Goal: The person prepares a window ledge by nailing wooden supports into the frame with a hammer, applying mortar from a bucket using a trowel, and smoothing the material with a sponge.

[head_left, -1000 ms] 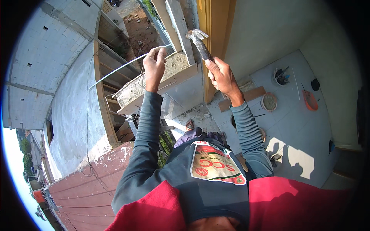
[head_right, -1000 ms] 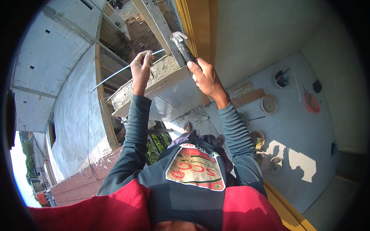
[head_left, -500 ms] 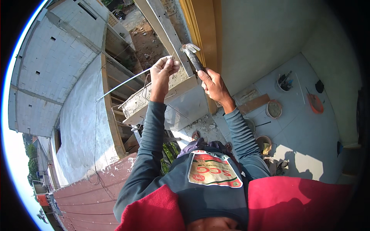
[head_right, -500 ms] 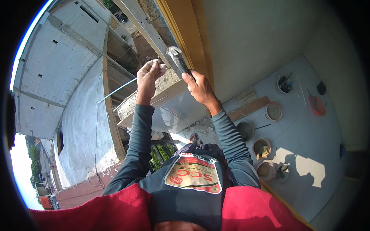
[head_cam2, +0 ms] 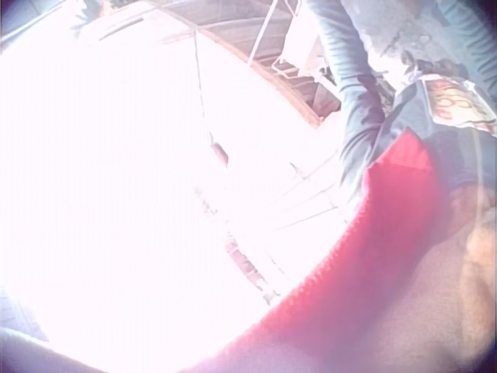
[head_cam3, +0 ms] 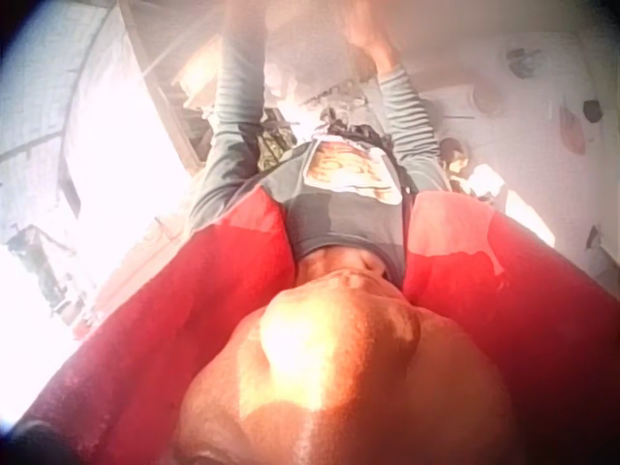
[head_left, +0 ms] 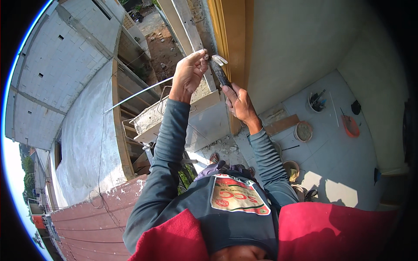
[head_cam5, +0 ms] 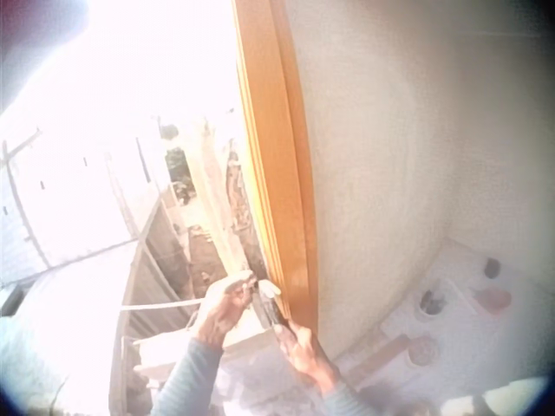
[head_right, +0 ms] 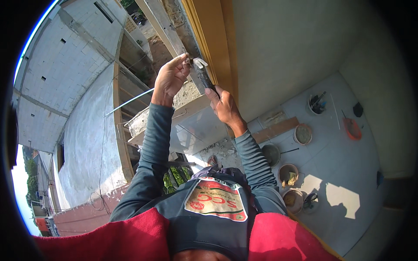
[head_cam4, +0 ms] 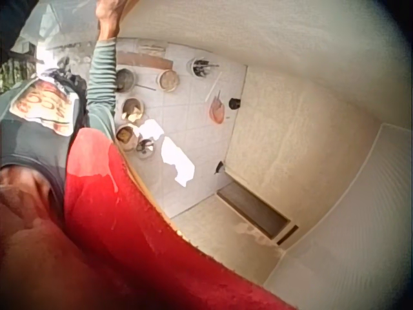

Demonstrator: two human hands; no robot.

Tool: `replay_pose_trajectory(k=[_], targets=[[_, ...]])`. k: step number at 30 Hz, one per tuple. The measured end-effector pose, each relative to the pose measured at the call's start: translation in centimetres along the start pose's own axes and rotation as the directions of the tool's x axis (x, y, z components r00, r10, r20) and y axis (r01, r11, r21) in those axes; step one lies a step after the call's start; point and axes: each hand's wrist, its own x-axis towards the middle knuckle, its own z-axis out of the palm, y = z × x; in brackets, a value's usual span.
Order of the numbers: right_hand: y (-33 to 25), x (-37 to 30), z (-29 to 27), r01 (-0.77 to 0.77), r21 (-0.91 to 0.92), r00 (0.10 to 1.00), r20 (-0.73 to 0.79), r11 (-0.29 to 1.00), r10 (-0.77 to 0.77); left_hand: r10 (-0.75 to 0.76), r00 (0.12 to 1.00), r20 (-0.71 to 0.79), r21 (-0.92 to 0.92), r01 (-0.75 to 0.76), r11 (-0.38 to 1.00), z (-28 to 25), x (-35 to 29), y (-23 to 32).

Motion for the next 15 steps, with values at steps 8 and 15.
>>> replay_pose_trajectory(k=[8,15], targets=[[0.9,0.5,0.0,0.009,-0.048,1.000,-0.012,0.999,-0.009,-0.118,0.976,0.181,-0.210,0.156,0.965,-1.3,1.3,0.6],[0.3,-0.1,0.4,-0.083,0.025,0.997,-0.002,0.996,0.083,-0.257,0.966,0.041,-0.447,0.247,0.860,0.2,1.3,1.3]])
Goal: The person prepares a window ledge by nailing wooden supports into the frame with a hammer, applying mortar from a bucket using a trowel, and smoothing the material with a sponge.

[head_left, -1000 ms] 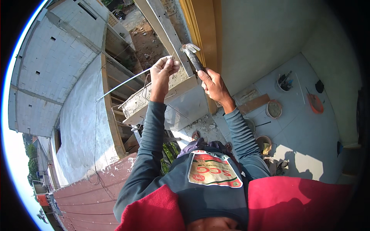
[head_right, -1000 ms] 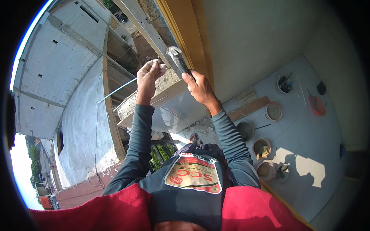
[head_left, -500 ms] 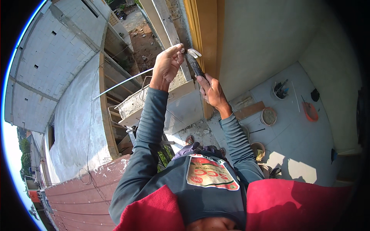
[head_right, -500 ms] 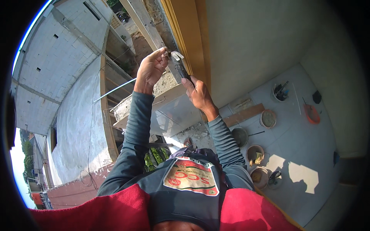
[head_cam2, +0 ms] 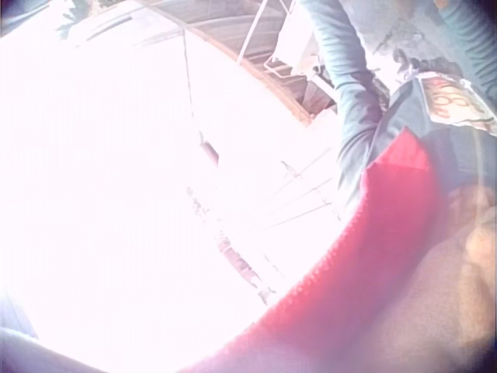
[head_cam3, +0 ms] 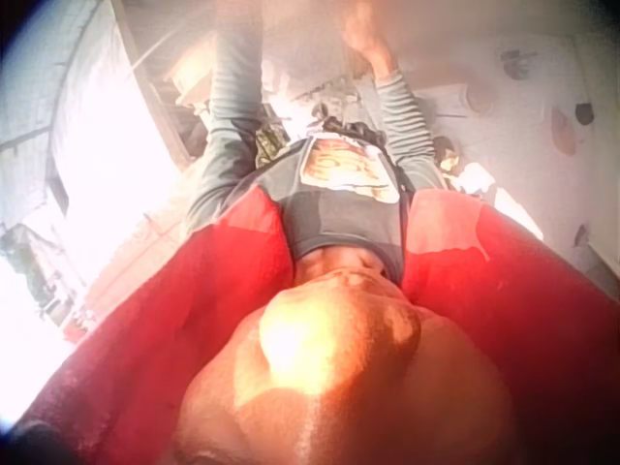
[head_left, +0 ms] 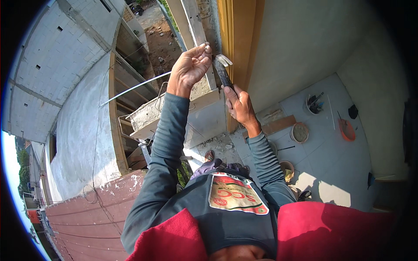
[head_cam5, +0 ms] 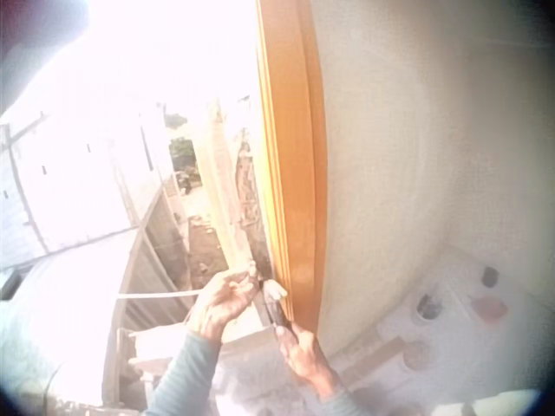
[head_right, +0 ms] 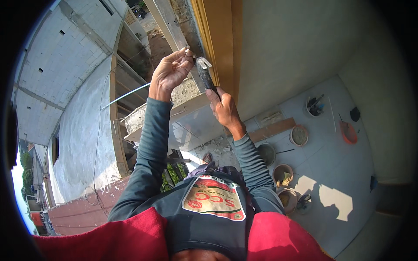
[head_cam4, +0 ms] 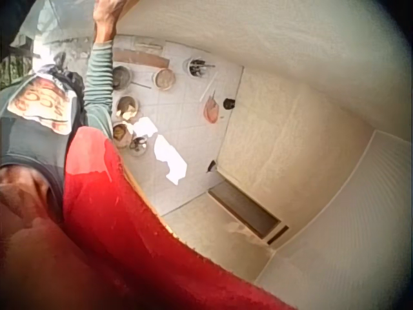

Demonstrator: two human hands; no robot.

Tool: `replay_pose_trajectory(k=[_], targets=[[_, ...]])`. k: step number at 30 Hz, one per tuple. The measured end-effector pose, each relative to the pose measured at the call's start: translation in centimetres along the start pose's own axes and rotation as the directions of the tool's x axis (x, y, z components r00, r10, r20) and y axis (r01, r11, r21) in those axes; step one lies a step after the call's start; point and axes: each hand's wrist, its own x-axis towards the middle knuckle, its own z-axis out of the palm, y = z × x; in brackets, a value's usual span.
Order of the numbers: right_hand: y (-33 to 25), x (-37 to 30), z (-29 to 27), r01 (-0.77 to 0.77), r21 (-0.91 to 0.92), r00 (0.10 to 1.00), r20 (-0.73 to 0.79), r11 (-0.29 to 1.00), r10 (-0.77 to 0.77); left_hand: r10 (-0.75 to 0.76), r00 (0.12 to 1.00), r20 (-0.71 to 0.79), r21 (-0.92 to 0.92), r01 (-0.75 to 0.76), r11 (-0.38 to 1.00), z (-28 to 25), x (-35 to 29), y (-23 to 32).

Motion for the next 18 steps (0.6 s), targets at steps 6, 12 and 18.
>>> replay_pose_trajectory(k=[6,12,18], targets=[[1.2,0.0,0.6,0.080,-0.063,0.995,-0.048,0.995,-0.083,-0.055,0.988,-0.143,-0.011,0.054,0.998,0.6,-0.2,0.2],[1.6,-1.3,1.6,0.536,-0.305,0.771,-0.202,0.787,-0.604,-0.043,0.993,-0.110,-0.008,0.042,0.999,1.2,-0.7,-0.3],[-0.2,1.6,1.3,0.451,-0.411,0.822,-0.154,0.793,-0.548,-0.014,0.998,-0.068,-0.047,0.010,0.999,-0.3,0.6,0.2]])
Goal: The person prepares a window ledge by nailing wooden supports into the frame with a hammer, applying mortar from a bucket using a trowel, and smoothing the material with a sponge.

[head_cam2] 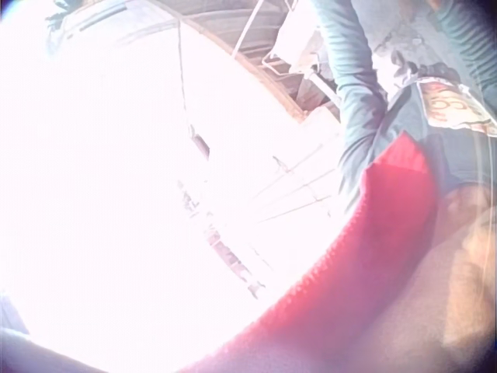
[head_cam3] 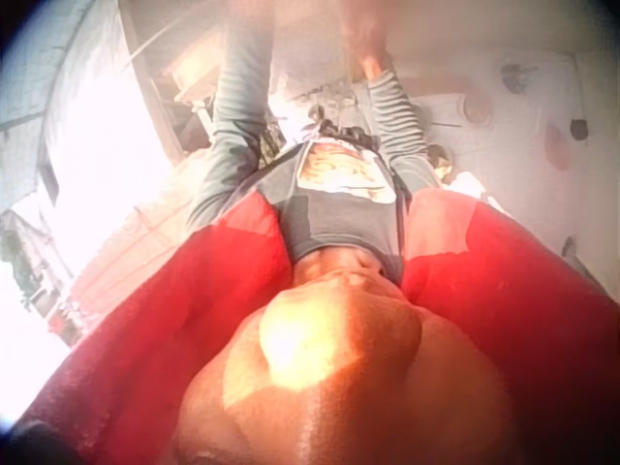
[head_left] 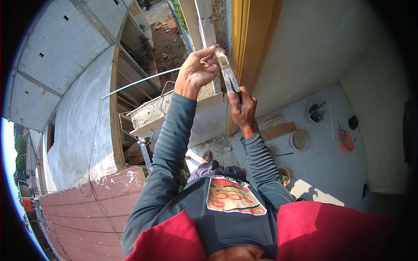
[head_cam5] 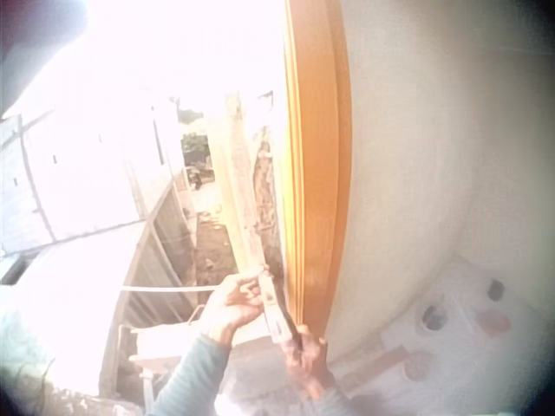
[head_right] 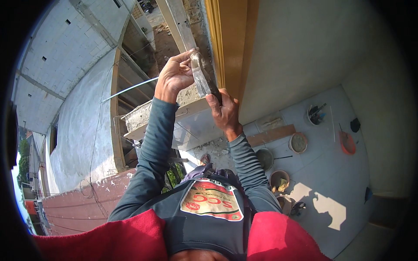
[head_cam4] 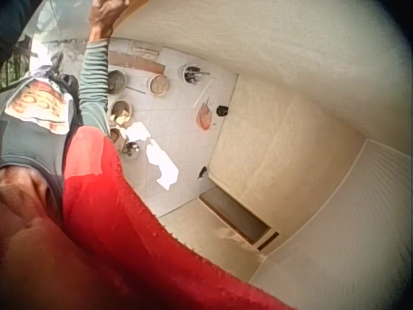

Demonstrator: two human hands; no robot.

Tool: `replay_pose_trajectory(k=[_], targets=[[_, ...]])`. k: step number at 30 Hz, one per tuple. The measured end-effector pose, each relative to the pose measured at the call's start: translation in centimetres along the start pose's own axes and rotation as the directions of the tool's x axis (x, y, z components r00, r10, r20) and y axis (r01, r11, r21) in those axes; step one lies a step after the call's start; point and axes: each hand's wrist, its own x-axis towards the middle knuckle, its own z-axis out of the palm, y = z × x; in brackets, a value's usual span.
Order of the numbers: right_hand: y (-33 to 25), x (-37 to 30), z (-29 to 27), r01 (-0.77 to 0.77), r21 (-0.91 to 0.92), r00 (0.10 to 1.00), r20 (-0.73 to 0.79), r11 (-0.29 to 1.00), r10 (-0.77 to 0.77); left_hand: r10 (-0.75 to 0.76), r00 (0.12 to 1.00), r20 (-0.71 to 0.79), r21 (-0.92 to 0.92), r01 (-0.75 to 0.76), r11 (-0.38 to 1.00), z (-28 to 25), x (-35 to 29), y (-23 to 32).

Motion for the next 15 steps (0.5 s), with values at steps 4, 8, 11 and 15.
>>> replay_pose_trajectory(k=[4,8,11,15], targets=[[2.5,-0.3,1.1,0.309,-0.009,0.943,-0.122,0.951,-0.308,-0.094,0.985,0.142,0.003,0.095,0.996,-0.8,0.0,0.3],[2.8,-0.2,1.3,0.138,-0.014,0.987,-0.076,0.990,-0.139,0.004,1.000,-0.019,-0.048,-0.005,0.999,0.3,-0.3,-0.2],[2.0,-0.3,1.0,0.456,-0.064,0.862,-0.218,0.888,-0.458,-0.075,0.996,0.038,-0.094,0.078,0.993,0.0,-0.1,0.0],[4.1,0.8,1.5,0.070,-0.075,0.997,-0.024,0.995,-0.072,0.037,0.996,-0.087,-0.022,-0.039,0.999,1.2,-0.5,-0.7]])
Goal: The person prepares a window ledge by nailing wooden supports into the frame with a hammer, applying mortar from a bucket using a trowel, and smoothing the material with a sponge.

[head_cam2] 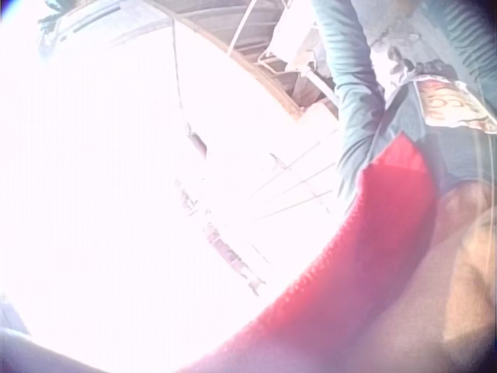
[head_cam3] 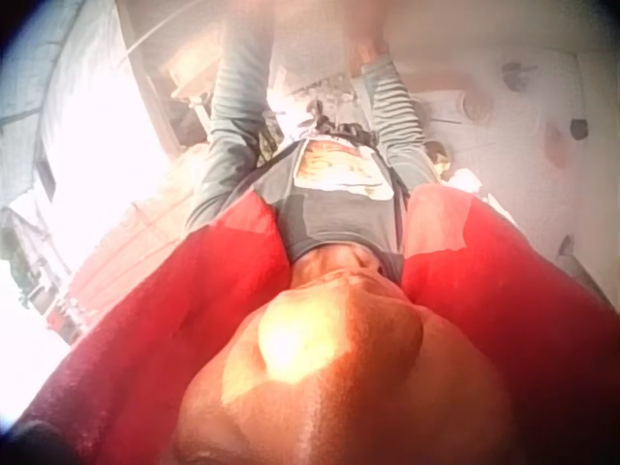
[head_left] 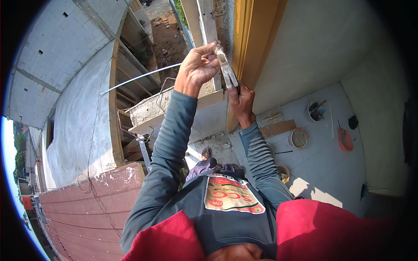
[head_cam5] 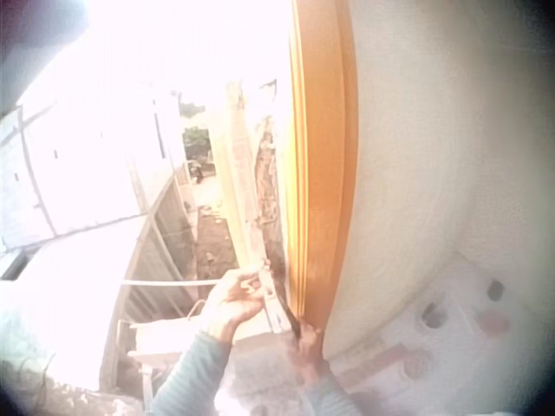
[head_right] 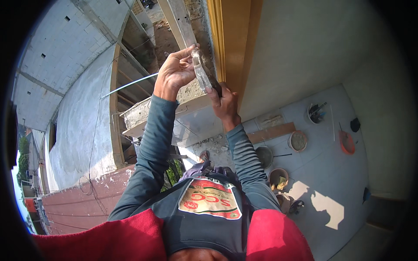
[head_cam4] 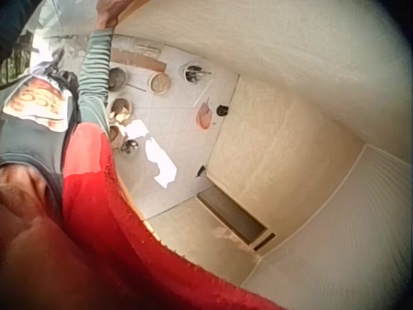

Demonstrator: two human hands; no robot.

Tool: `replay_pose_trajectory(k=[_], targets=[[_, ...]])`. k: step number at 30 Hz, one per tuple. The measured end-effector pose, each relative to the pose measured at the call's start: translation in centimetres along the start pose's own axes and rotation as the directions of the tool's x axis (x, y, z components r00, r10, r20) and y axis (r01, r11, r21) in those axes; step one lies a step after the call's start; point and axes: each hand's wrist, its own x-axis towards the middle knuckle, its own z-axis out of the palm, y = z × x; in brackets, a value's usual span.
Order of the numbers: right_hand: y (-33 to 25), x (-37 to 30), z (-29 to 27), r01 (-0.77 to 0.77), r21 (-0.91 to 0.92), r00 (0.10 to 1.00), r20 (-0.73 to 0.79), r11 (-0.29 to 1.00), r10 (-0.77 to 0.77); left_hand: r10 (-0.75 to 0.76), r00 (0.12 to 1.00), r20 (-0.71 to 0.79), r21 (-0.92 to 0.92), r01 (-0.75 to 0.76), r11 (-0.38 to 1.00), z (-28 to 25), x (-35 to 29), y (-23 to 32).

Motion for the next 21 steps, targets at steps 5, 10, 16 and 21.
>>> replay_pose_trajectory(k=[5,10,16,21], targets=[[0.0,-0.6,0.1,0.403,0.038,0.900,-0.197,0.914,-0.389,-0.204,0.914,0.352,0.008,0.215,0.977,-1.9,0.8,1.2],[0.1,-0.8,-0.3,0.100,0.023,0.995,-0.016,0.995,-0.100,0.007,0.999,-0.038,-0.016,-0.007,1.000,-0.3,-0.2,-0.1],[0.1,0.7,-0.2,-0.008,-0.034,1.000,0.012,0.999,0.009,-0.011,0.990,-0.138,-0.114,-0.005,0.993,1.1,-0.1,-0.5],[-0.6,-0.3,-0.6,0.486,0.153,0.866,-0.211,0.860,-0.452,0.038,0.999,-0.032,0.107,-0.034,0.994,0.1,-0.6,0.2]])
